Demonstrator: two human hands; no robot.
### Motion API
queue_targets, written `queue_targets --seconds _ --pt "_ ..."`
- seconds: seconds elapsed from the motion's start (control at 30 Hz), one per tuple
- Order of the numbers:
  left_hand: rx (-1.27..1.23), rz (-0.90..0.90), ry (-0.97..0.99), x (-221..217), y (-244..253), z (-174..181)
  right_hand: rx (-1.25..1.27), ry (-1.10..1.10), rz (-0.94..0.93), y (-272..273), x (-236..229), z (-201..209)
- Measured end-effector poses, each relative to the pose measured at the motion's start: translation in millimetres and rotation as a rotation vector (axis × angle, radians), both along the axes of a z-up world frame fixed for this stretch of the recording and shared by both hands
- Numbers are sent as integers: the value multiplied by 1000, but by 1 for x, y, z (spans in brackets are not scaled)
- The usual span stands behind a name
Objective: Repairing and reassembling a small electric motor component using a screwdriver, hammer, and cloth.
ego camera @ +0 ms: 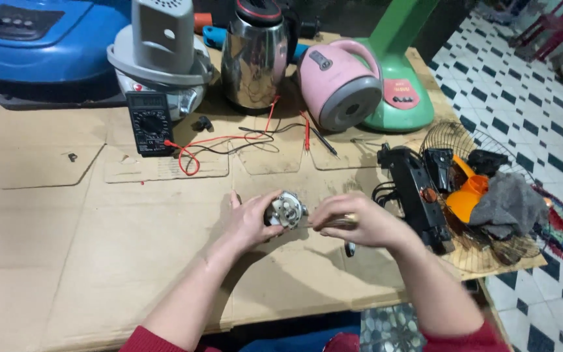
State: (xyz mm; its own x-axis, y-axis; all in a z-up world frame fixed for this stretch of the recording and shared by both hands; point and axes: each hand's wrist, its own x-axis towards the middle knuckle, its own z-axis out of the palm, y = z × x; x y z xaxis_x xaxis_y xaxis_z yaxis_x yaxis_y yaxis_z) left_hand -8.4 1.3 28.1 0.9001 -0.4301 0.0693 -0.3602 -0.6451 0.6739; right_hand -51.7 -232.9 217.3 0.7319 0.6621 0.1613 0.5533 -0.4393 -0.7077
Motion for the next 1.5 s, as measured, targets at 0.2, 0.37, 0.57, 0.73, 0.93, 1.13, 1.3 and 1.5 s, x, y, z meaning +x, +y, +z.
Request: queue_targets --seconds 0.2,0.37,0.57,0.73,0.93,1.13,1.3,1.5 --pt "-40 37 -39 0 -2 -1 163 -197 -367 21 -11 -38" --pt "-17 40 -42 -3 -1 9 256 -305 -508 39 -9 -59" --pt "-10 31 1 -1 -1 9 425 -328 -619 42 -9 -82" --pt "-13 31 4 1 0 4 439 -358 -638 44 -10 -85" --pt "-50 31 -36 -2 -2 2 435 -421 -628 47 -15 -76" --pt "-47 28 -64 3 -2 -4 428 -429 -603 50 -13 -77" --pt "-45 12 -97 5 0 -17 279 -457 -582 56 -24 -68" --pt "-64 31 -85 -1 -1 -5 183 -465 -603 61 -27 -72"
